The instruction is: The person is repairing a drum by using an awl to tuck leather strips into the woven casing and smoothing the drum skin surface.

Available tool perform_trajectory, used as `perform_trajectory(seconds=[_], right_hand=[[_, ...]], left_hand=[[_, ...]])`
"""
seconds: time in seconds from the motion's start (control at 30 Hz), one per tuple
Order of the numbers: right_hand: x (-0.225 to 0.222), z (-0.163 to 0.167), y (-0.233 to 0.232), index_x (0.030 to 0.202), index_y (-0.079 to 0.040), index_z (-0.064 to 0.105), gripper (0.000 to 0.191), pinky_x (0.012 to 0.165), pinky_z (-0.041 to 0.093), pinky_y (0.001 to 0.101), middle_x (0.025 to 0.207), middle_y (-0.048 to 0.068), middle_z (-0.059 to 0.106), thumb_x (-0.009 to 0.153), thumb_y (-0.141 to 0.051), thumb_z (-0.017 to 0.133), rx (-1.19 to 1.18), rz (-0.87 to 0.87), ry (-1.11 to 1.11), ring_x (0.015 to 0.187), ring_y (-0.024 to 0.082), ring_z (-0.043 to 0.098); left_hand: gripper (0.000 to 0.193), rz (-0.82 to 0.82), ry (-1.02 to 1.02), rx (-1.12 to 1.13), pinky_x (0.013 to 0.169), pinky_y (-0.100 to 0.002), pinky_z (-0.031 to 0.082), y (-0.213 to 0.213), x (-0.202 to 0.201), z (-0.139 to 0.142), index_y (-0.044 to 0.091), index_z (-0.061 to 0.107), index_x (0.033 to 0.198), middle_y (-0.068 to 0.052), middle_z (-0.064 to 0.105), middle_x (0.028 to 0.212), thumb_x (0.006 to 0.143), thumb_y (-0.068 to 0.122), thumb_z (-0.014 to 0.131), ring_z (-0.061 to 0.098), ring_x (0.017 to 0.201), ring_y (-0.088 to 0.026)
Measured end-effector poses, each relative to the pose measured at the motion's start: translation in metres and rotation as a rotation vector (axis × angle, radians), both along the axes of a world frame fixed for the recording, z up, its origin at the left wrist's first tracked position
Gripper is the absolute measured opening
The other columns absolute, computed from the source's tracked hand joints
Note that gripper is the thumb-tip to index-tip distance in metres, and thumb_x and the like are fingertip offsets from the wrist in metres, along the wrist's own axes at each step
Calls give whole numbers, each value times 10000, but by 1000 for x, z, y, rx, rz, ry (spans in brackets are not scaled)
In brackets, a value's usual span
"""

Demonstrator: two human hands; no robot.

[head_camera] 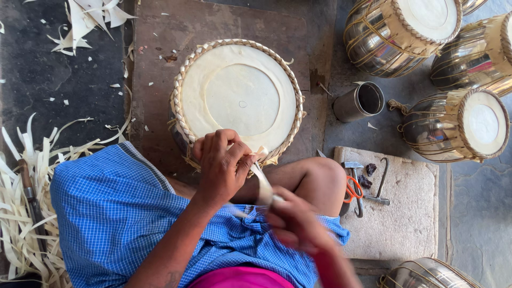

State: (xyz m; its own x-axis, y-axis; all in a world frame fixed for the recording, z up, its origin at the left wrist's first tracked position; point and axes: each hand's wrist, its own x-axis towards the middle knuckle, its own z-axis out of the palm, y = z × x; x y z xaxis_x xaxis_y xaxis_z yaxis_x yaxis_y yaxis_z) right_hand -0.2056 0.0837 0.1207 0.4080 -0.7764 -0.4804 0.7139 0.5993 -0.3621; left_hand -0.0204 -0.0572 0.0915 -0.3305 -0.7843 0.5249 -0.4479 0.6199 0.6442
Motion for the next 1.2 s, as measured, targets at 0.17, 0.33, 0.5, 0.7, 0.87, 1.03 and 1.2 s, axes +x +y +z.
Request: perform_trajectory(seconds=[0.17,0.33,0.5,0.7,0.87,1.03,1.2], right_hand=[[-67,39,65,1292,-130,629,368,540,440,283,765,44,576,938,-233,625,41,437,1120,633,122,520],[-55,-35,88,1150,-120,702,225,678,504,282,946,57,646,989,-277,685,-969,576,1593,846,154,613],[-31,-19,10,912,-44,747,308,614,508,296,689,34,643,1059,-211,534,-326,6,1671,661,139,612],[15,-24,-65,876,-14,673,266,482,443,221,676,23,624,1010,-239,621,-240,106,954,539,60,547],[-46,-55,0,777,24,649,286,360,297,241,570,79,578,940,-210,677,-257,-117,573,395,83,425],[-48,-83,36,784,28,642,304,423,307,241,621,104,590,979,-204,675,-276,-311,397,428,68,406],[-43,-54,18,838,57,725,297,470,405,307,658,101,614,965,-206,674,-325,24,609,492,154,516]], left_hand=[[153,-104,-47,58,925,-442,287,-12,16,3,202,704,851,-3,554,956,874,347,744,540,953,-212],[45,-215,-112,73,934,-442,283,-16,30,0,196,724,932,16,577,937,907,228,704,563,959,-190],[253,-331,-186,91,973,-429,302,-22,37,2,206,732,1034,12,582,952,819,91,665,573,977,-183],[319,-212,-278,-86,944,-454,301,-20,26,-8,210,685,1040,33,572,956,740,200,794,545,985,-204],[334,-201,-248,-123,922,-452,298,-24,29,-25,204,638,1003,34,550,945,731,195,831,539,952,-203],[406,-216,-232,-114,902,-448,293,-24,29,-29,208,592,1007,36,533,922,703,149,855,538,924,-197],[479,-234,-240,-92,904,-452,293,-25,30,-22,213,572,1074,11,544,942,688,159,851,541,940,-212]])
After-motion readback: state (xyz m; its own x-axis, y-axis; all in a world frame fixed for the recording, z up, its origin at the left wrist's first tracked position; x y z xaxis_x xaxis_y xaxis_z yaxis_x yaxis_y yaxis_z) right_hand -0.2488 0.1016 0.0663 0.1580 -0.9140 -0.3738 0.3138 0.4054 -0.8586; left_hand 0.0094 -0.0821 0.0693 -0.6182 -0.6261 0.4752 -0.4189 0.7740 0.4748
